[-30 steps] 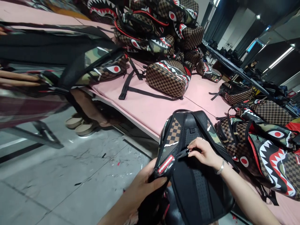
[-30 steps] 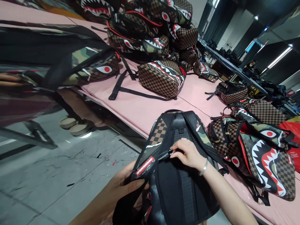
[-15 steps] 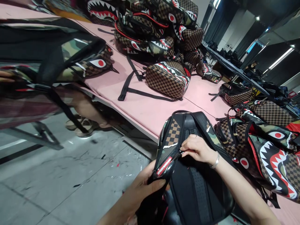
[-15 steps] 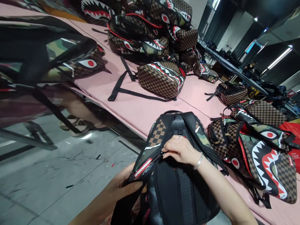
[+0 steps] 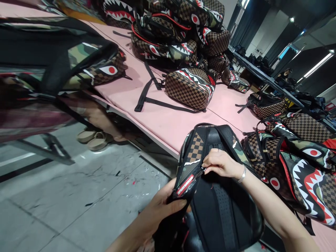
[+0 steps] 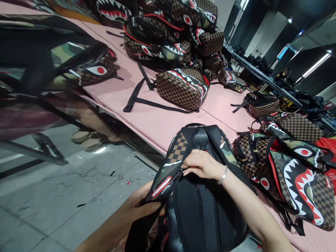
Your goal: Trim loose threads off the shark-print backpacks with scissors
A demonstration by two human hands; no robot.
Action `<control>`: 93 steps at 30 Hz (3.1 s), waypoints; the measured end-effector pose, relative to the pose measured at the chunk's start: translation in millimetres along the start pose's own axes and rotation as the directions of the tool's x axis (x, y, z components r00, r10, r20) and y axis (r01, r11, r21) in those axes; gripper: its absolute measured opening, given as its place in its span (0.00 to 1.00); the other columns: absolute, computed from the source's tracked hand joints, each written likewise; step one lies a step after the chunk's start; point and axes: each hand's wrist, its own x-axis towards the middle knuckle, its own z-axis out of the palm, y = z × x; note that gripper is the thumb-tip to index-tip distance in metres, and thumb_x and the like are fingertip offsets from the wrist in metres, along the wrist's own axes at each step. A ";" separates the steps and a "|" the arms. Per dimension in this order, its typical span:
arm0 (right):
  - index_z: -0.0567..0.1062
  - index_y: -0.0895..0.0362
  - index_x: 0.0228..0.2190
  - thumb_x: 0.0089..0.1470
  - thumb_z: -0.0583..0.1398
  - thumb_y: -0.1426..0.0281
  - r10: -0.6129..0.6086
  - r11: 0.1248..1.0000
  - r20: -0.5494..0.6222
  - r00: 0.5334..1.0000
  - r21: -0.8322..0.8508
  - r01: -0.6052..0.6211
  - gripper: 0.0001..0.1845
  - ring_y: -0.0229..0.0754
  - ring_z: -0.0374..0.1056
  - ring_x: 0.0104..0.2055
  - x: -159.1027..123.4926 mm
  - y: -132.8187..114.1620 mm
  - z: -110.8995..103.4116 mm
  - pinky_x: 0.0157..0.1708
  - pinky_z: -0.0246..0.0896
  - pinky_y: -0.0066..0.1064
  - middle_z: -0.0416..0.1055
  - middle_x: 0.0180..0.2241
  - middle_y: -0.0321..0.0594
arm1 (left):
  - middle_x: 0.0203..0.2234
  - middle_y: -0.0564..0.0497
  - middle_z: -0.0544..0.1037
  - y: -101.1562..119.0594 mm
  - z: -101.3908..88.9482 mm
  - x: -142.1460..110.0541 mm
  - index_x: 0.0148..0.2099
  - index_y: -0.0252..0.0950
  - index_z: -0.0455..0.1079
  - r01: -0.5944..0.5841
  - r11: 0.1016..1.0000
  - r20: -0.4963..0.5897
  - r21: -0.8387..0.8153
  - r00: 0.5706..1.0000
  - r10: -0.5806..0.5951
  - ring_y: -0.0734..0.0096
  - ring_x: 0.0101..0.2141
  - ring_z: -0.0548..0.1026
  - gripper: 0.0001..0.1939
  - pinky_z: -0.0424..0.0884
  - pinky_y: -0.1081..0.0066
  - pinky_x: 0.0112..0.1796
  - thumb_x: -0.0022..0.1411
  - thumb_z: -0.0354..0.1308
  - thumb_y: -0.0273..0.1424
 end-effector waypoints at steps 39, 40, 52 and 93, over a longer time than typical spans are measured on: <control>0.68 0.57 0.31 0.62 0.48 0.65 0.087 0.978 0.051 0.995 -0.195 -0.076 0.14 0.39 0.60 0.29 -9.3 -57.9 -1.1 0.34 0.56 0.30 0.66 0.26 0.39 | 0.31 0.50 0.75 5.5 29.1 6.1 0.51 0.35 0.62 0.003 0.979 -0.185 0.204 0.982 0.036 0.64 0.29 0.74 0.29 0.71 0.68 0.30 0.49 0.62 0.39; 0.68 0.57 0.31 0.62 0.48 0.65 0.127 0.974 0.006 0.992 -0.191 -0.123 0.13 0.39 0.60 0.30 -15.0 -62.1 2.6 0.33 0.57 0.30 0.67 0.27 0.39 | 0.34 0.49 0.76 2.8 31.9 5.3 0.52 0.35 0.62 -0.034 0.973 -0.209 0.227 0.975 0.082 0.62 0.32 0.75 0.29 0.72 0.67 0.33 0.49 0.61 0.39; 0.67 0.57 0.33 0.60 0.52 0.66 0.505 0.837 -0.308 0.806 -0.053 -0.545 0.08 0.40 0.65 0.33 -45.9 -111.5 36.5 0.34 0.58 0.31 0.69 0.30 0.40 | 0.29 0.55 0.79 -15.7 43.0 -18.5 0.34 0.41 0.70 -0.015 0.700 -0.468 0.714 0.733 0.494 0.71 0.25 0.75 0.11 0.70 0.74 0.29 0.55 0.54 0.41; 0.59 0.56 0.20 0.43 0.60 0.65 0.971 0.195 -0.170 0.166 0.970 -0.144 0.13 0.30 0.45 0.20 -11.0 -120.4 108.0 0.20 0.43 0.23 0.50 0.18 0.26 | 0.19 0.54 0.67 -9.9 46.3 -17.9 0.24 0.39 0.62 -0.002 0.685 -0.471 0.728 0.725 0.503 0.70 0.23 0.66 0.11 0.65 0.70 0.28 0.53 0.51 0.39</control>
